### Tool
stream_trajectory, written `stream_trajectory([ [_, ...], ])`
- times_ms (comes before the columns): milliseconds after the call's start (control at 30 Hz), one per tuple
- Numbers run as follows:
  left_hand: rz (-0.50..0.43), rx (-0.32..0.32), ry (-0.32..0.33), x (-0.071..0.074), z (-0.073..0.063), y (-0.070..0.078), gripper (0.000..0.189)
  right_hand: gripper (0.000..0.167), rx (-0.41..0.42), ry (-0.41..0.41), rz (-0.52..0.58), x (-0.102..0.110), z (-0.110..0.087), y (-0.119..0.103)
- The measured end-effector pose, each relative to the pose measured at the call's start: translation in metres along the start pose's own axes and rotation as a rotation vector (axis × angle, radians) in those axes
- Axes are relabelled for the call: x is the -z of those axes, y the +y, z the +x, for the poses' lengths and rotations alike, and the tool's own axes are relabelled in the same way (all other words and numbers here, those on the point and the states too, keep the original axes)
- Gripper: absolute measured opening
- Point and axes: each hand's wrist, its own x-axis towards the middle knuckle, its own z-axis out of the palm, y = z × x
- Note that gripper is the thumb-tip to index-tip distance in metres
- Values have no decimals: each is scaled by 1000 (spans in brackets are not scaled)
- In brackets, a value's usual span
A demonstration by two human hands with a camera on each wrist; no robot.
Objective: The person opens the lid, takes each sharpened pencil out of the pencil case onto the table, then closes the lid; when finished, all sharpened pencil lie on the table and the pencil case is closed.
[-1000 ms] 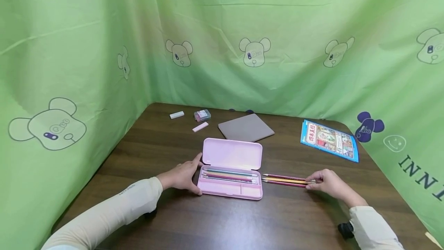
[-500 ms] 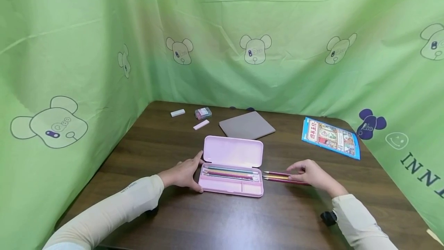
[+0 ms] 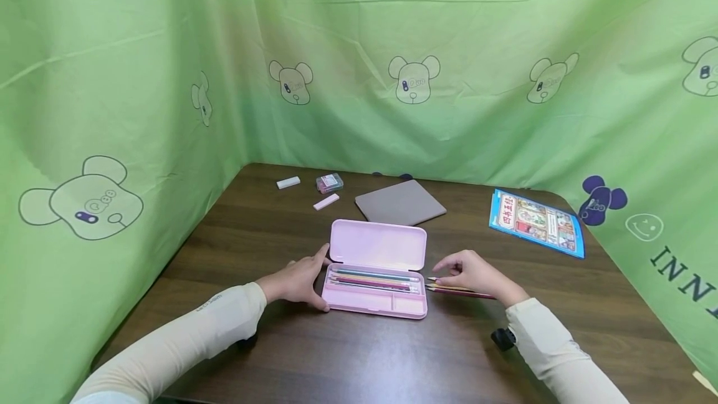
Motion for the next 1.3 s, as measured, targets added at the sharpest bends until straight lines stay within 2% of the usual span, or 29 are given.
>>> stream_trajectory([
  [233,-1,4,2,0,-1,1,125,24,6,-64,24,-12,14,-11],
  [433,-8,4,4,-1,-2,1,125,22,60,-115,-13,-21,23,-20],
  [567,-2,-1,5,-2,-1,1,125,21,57,-138,-52,-25,28,-24],
  [767,-12,1,7,0,-1,2,124,17,46,-157,-69,-28,32,-25],
  [1100,0,6,6,1,-1,2,124,12,108,-180,-60,-32,34,-20],
  [1300,-1,7,4,1,0,2,125,8,100,-207,-80,-30,37,-21],
])
